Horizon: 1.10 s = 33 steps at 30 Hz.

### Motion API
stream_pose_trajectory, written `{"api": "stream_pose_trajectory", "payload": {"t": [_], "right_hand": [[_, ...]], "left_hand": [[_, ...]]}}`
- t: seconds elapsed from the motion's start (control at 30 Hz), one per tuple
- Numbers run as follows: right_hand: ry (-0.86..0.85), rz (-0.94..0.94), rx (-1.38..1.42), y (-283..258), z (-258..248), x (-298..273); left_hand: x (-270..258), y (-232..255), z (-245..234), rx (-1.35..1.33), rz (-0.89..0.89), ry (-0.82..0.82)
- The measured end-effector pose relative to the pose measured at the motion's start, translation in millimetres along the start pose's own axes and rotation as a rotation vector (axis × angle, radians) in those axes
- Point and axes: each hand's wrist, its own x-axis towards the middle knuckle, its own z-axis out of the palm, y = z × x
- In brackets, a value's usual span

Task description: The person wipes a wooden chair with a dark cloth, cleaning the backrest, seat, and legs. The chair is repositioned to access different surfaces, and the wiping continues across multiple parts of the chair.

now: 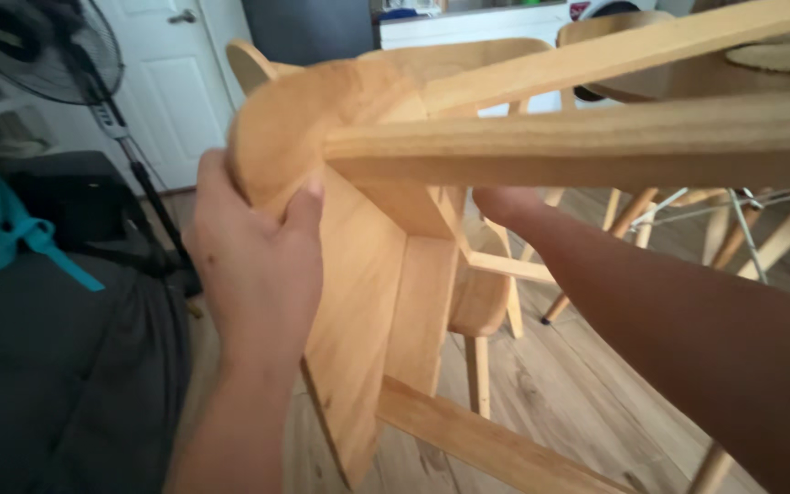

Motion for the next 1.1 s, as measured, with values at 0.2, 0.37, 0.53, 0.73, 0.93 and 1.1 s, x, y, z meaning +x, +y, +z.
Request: {"api": "stream_pose_trajectory", "payload": {"t": [0.2, 0.37, 0.53, 0.73, 0.93, 1.1], "right_hand": [[0.221, -0.516, -0.280, 2, 18, -35], [0.105, -0.257, -0.198, -6, -13, 8], [0.193, -0.388, -0.124, -28, 8, 2], [0.153, -0.338, -0.196, -29, -10, -6], [0.234, -0.457, -0.164, -36, 5, -1], [0.130, -0.402, -0.210, -12, -4, 0]], "left_hand": [[12, 3, -5, 0.051, -0.071, 0.001], [10, 11, -10, 0.046, -0.149, -0.033], [12, 1, -15, 0.011, -0.111, -0.042], [8, -10, -19, 0.007, -0.119, -0.054], [14, -7, -21, 0.013, -0.140, -0.052], [11, -12, -25, 0.001, -0.071, -0.034]]}}
